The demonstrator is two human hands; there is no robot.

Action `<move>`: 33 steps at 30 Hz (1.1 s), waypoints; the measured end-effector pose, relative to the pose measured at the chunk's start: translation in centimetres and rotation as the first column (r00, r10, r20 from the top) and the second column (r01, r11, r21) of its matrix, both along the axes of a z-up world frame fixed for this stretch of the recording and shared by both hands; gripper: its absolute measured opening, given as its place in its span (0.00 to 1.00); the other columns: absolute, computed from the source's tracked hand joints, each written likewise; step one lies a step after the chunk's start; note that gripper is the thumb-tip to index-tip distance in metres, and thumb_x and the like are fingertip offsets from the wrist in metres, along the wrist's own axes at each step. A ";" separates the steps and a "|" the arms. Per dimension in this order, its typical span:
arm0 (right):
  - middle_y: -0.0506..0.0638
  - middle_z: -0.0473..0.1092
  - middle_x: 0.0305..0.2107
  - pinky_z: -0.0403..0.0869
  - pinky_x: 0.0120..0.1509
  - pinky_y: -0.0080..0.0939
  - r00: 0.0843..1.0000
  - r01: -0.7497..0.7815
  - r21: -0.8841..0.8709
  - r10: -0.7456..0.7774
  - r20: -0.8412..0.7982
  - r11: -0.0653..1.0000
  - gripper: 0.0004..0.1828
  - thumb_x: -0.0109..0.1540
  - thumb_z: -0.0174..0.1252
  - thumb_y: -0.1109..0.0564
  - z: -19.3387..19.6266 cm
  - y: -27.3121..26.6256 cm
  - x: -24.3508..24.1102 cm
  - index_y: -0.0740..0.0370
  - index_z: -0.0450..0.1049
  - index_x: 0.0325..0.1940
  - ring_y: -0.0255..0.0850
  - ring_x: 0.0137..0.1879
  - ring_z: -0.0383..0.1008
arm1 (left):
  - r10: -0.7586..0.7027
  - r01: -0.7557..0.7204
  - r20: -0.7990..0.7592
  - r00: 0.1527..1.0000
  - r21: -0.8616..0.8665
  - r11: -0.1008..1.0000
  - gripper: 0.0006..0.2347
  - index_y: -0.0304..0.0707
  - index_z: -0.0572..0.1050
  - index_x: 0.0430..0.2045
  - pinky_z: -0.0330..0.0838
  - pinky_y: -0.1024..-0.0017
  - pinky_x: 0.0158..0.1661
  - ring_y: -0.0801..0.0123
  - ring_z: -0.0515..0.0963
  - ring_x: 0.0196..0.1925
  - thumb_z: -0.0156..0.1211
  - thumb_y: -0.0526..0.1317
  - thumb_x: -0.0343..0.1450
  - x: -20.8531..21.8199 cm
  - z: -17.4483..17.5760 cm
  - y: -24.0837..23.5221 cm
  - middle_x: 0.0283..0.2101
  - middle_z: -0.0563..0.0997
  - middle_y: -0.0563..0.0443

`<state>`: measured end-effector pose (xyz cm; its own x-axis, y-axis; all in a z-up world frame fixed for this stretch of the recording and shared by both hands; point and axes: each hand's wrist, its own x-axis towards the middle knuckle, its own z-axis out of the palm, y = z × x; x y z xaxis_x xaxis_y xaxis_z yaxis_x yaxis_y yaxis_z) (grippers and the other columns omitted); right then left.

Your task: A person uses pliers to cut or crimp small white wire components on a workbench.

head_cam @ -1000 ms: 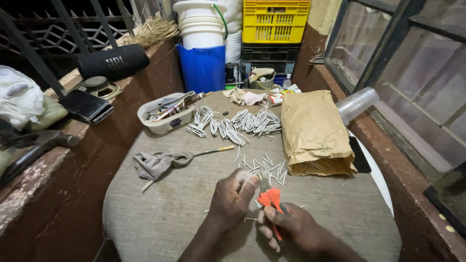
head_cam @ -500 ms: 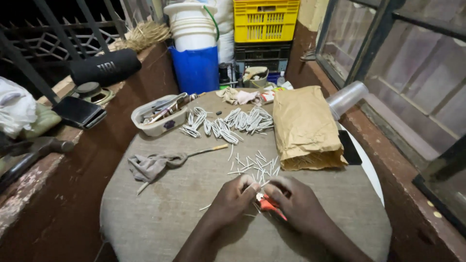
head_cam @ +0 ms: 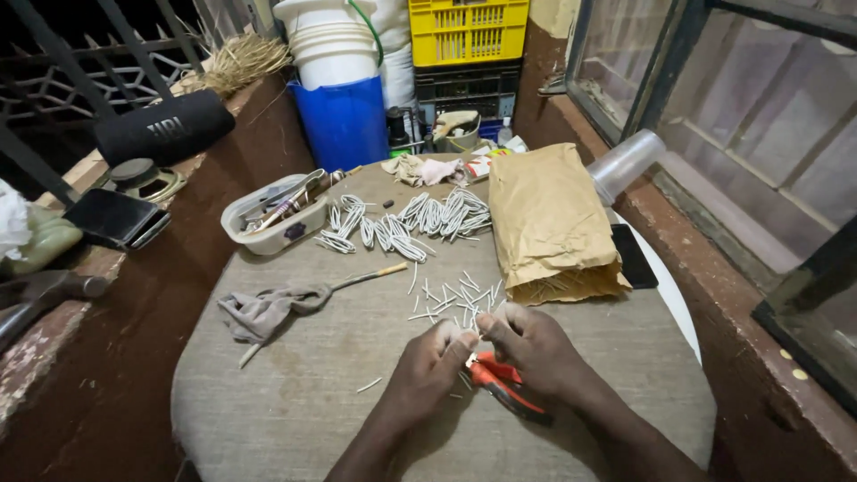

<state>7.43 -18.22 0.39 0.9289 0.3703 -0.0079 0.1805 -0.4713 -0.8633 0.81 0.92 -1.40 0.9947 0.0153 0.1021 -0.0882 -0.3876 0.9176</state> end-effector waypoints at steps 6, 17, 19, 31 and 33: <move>0.54 0.76 0.21 0.72 0.33 0.43 0.931 0.183 0.140 -0.126 -0.341 0.973 0.24 0.72 0.52 0.40 1.4 1.5 -4.3 0.60 0.73 0.32 0.42 0.24 0.71 | 0.378 -0.397 -0.124 0.918 -0.347 0.850 0.20 0.44 0.71 0.29 0.72 0.67 0.34 0.66 0.74 0.29 0.38 0.57 0.80 0.4 0.1 -0.8 0.28 0.75 0.53; 0.45 0.69 0.18 0.67 0.38 0.41 0.992 0.127 0.044 -0.127 0.004 0.991 0.24 0.67 0.61 0.42 1.7 -0.7 -2.2 0.57 0.72 0.21 0.35 0.28 0.67 | 0.192 -0.294 -0.223 0.956 -0.755 0.586 0.18 0.32 0.75 0.34 0.64 0.70 0.22 0.71 0.62 0.16 0.54 0.52 0.78 -1.4 4.3 -1.7 0.18 0.68 0.52; 0.44 0.68 0.18 0.67 0.36 0.39 0.998 0.061 0.062 -0.061 0.003 0.996 0.24 0.68 0.62 0.42 1.8 -0.4 -2.3 0.56 0.72 0.22 0.35 0.27 0.66 | 0.212 -0.333 -0.258 0.943 -0.687 0.646 0.20 0.37 0.72 0.23 0.62 0.69 0.16 0.72 0.62 0.16 0.54 0.53 0.79 -0.7 2.8 -1.0 0.16 0.64 0.54; 0.51 0.56 0.18 0.52 0.27 0.43 0.892 0.247 0.395 -0.048 -0.450 0.885 0.22 0.70 0.60 0.48 0.7 3.9 -9.2 0.60 0.61 0.28 0.40 0.23 0.55 | 0.657 -0.345 -0.176 0.733 -0.929 0.136 0.27 0.49 0.53 0.11 0.47 0.70 0.14 0.71 0.53 0.10 0.47 0.56 0.81 0.8 3.0 1.8 0.12 0.52 0.57; 0.47 0.74 0.18 0.65 0.36 0.42 0.869 0.316 -0.094 -0.328 -0.370 0.944 0.22 0.67 0.60 0.37 4.8 3.6 -9.8 0.52 0.72 0.26 0.38 0.28 0.71 | 0.552 -0.292 -0.079 0.830 -0.905 0.309 0.22 0.46 0.61 0.18 0.54 0.73 0.14 0.74 0.59 0.13 0.51 0.57 0.79 0.9 1.2 2.2 0.16 0.61 0.56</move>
<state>-2.33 -14.66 5.21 0.9214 0.0453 -0.3861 -0.3204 -0.4740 -0.8201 1.73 3.12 -0.24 0.7730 0.6324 -0.0501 -0.3956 0.5422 0.7413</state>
